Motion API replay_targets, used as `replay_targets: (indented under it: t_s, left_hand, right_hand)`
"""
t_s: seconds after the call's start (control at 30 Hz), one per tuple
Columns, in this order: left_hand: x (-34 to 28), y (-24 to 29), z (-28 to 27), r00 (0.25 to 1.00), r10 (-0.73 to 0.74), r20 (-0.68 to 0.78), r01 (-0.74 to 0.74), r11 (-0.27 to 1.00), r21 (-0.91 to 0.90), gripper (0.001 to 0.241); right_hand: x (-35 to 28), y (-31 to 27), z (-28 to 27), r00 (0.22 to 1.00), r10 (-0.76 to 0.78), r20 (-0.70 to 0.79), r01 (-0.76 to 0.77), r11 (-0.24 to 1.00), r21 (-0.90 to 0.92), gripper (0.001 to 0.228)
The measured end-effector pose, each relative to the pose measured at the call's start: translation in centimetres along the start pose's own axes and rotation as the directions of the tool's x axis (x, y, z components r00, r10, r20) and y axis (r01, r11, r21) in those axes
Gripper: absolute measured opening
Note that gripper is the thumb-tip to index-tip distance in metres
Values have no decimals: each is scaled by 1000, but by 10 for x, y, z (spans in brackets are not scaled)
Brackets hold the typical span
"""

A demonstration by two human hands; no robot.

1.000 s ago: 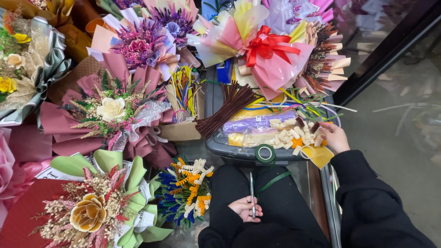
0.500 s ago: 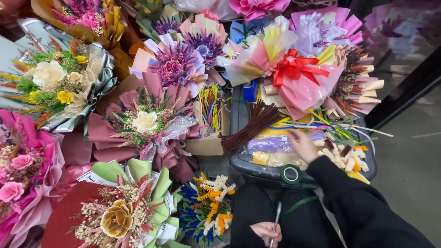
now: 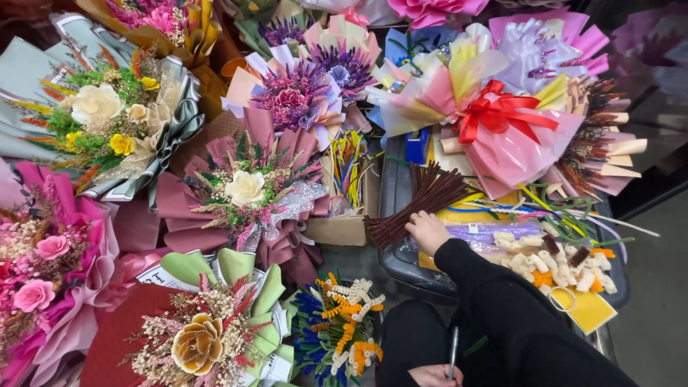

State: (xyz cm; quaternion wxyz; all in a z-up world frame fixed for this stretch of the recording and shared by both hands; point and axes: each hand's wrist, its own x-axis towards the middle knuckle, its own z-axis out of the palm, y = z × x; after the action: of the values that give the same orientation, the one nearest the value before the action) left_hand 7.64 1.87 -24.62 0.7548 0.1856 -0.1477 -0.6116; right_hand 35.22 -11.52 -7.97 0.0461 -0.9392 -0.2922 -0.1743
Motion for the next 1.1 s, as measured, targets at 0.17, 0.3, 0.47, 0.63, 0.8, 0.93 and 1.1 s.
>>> replay_targets:
  t_s: [0.17, 0.3, 0.47, 0.63, 0.8, 0.93, 1.1]
  left_hand:
    - [2, -5, 0, 999, 39, 7, -39, 999, -16, 20]
    - [-6, 5, 30, 998, 60, 26, -53, 971, -234, 15]
    - [-10, 12, 41, 999, 38, -1, -36, 935, -354, 12]
    - [-7, 12, 39, 997, 78, -14, -77, 904, -420, 28]
    - [-11, 11, 49, 938, 124, -325, -234, 916, -325, 39]
    - [-31, 11, 63, 779, 176, -601, -293, 951, -102, 32]
    - [-35, 26, 78, 578, 342, -741, -392, 913, 116, 27]
  right_hand:
    - [-2, 10, -15, 997, -55, -54, 53, 998, -38, 21]
    - [-1, 17, -46, 990, -82, -116, 77, 996, -47, 16]
    - [2, 46, -70, 978, -44, -204, 62, 994, 87, 23]
    - [28, 59, -166, 896, 106, -432, 22, 960, 280, 22]
    - [-13, 48, -275, 741, 393, -545, 151, 692, 706, 26]
    - [-155, 14, -341, 656, 610, -444, 65, 540, 839, 22]
    - [-267, -48, -324, 790, 600, -125, -429, 687, 586, 29]
